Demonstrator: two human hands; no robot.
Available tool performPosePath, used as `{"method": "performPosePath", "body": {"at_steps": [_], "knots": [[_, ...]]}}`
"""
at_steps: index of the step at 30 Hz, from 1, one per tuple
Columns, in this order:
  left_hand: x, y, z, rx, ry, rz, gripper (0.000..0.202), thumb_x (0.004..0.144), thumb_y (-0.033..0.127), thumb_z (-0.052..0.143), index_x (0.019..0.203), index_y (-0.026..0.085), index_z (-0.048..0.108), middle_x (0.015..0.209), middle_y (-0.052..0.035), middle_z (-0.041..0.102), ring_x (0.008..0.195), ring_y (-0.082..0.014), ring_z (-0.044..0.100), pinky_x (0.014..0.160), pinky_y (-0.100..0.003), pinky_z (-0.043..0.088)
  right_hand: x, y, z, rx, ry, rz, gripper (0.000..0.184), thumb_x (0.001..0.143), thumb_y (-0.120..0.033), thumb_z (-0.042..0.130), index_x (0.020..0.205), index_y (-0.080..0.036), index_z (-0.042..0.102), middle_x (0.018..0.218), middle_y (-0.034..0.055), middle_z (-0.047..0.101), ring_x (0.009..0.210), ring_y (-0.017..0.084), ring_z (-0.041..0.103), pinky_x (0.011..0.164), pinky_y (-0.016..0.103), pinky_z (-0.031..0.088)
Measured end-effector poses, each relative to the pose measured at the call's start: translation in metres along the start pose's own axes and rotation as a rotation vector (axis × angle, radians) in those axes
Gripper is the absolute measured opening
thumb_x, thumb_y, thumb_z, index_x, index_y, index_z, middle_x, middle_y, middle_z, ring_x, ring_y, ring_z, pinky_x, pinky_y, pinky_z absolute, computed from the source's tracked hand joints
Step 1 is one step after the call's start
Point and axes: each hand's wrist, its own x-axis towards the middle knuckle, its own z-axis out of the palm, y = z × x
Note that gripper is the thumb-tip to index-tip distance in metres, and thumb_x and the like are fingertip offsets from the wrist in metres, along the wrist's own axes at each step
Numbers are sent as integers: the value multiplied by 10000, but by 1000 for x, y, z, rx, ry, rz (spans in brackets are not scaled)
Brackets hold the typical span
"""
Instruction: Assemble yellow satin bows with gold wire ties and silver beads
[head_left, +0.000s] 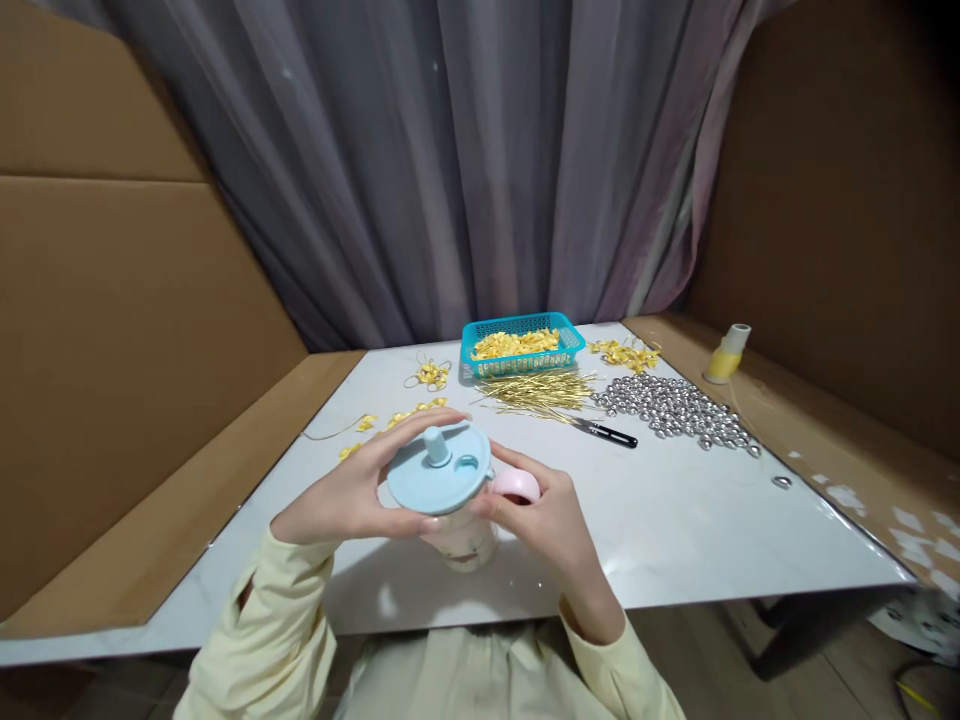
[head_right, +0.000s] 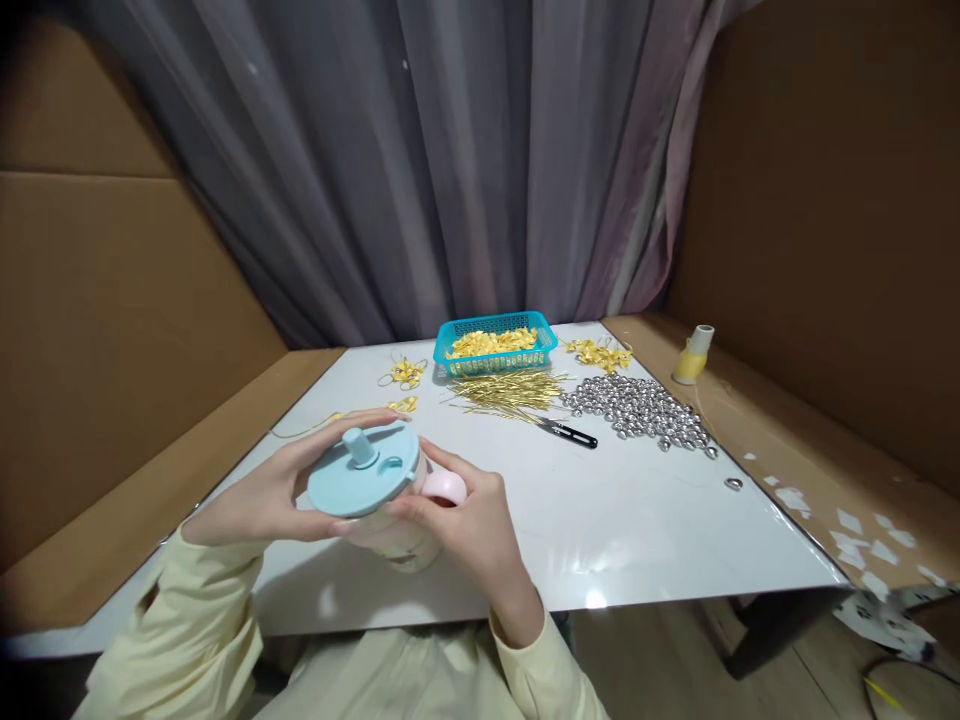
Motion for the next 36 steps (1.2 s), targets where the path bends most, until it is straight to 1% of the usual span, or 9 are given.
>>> {"method": "performPosePath", "body": {"at_steps": [3,7,12,15,18,21,29,33,36], "knots": [[-1,3,-4,-130,2,4,598,748,359,631,1304,243,443,1392,-68,395,1299,-301,299,1058,-397,290,0,2,0,-14,2,3,549,599,-304,731,1121,-169,630,946,51,698,714,182,615,678,291,528],[3,9,-10,-204,46,-69,285,839,310,527,1095,270,643,1166,-46,623,1122,-257,536,941,-336,438,-1,6,0,-25,-8,7,531,607,-279,724,1117,-164,633,891,37,698,653,145,581,636,256,513],[8,15,-2,-123,329,-54,115,746,274,644,823,241,722,860,-24,720,843,-213,650,744,-274,518,-1,8,1,-50,8,8,513,611,-274,718,1102,-147,640,780,22,686,575,117,530,575,233,494],[11,22,5,19,481,-69,112,700,310,679,737,204,674,748,-17,689,692,-169,624,661,-254,504,-2,8,2,-87,35,-3,486,607,-271,715,1071,-143,655,725,17,679,538,113,519,555,233,498],[15,28,9,113,523,-78,178,704,338,673,696,178,595,666,4,611,578,-116,537,555,-216,459,-3,9,2,-129,62,-16,481,603,-282,717,1060,-144,656,705,17,674,514,109,513,529,224,497],[18,30,9,67,550,-36,165,732,329,652,755,171,611,719,-9,626,602,-111,548,543,-202,457,-3,13,1,-146,101,-33,456,603,-290,712,1031,-142,662,738,35,679,527,117,528,510,217,490],[11,32,-7,41,877,130,84,718,257,684,737,180,657,764,-14,639,583,-101,568,497,-211,456,-5,21,7,-200,193,-48,357,632,-269,650,963,-134,647,665,16,646,474,100,486,440,190,425],[0,29,-16,-46,1098,173,26,739,238,677,743,215,665,716,19,617,487,-66,511,433,-220,409,-9,27,10,-218,285,-119,279,655,-304,640,871,-129,656,600,-1,608,460,99,458,433,193,397],[-10,17,-9,-329,1265,121,62,772,295,650,745,240,657,663,30,585,460,-53,441,400,-207,359,-15,38,12,-244,439,-218,236,689,-370,629,674,-135,618,511,-20,528,433,89,410,411,193,356]]}}
